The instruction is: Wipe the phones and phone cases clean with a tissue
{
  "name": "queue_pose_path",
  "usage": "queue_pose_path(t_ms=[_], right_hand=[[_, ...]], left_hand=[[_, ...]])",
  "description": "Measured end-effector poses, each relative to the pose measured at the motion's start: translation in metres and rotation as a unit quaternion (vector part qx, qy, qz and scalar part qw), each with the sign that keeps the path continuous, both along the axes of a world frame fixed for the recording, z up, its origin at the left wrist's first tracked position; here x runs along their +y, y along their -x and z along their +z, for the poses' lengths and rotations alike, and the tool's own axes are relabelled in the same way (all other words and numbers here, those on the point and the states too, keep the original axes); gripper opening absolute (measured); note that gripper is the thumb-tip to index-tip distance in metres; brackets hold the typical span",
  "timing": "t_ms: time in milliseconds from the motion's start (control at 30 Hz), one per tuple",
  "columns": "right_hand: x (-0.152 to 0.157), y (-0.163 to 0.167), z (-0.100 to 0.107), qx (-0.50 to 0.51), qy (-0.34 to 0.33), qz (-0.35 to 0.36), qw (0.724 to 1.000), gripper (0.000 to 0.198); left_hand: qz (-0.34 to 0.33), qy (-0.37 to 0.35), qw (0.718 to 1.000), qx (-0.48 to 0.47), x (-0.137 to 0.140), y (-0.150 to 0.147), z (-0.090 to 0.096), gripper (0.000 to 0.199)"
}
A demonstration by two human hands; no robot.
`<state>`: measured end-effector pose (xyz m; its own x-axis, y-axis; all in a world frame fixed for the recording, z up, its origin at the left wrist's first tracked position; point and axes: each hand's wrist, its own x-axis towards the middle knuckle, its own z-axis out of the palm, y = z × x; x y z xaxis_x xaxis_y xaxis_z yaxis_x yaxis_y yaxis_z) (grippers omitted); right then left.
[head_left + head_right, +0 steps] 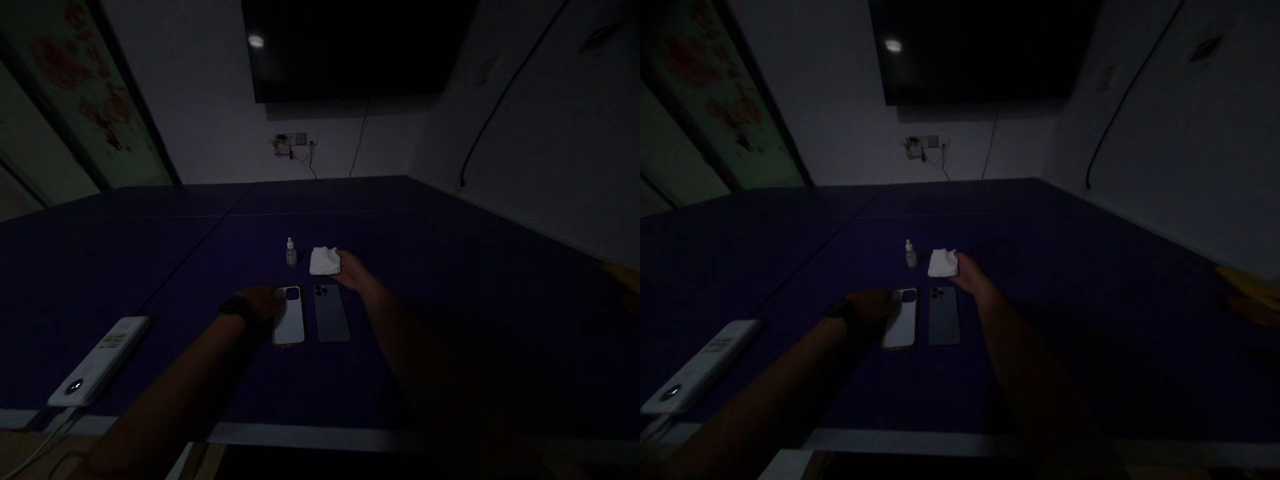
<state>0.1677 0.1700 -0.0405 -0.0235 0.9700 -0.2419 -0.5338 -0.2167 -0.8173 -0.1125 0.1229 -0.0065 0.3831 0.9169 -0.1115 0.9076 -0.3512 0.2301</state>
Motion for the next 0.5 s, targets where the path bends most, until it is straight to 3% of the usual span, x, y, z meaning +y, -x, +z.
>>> queue_pose_path(t_ms=[133,233,367,500], right_hand=[[-0.005,0.003,0.001,-0.008,-0.002,-0.021,1.0,0.025],[-0.009,0.006,0.004,-0.017,-0.003,-0.049,0.999,0.024],[-0.015,0.008,0.013,-0.028,-0.012,-0.093,0.995,0.022],[-0.023,0.009,0.034,-0.046,-0.044,-0.14,0.988,0.021]], left_hand=[[0.05,0.062,0.993,-0.088,-0.015,-0.006,0.009,0.031],[0.084,0.092,0.969,-0.212,-0.016,-0.008,0.015,0.031],[0.122,0.137,0.899,-0.399,-0.019,-0.015,0.019,0.035],[0.132,0.182,0.826,-0.517,-0.035,-0.027,0.023,0.037]])
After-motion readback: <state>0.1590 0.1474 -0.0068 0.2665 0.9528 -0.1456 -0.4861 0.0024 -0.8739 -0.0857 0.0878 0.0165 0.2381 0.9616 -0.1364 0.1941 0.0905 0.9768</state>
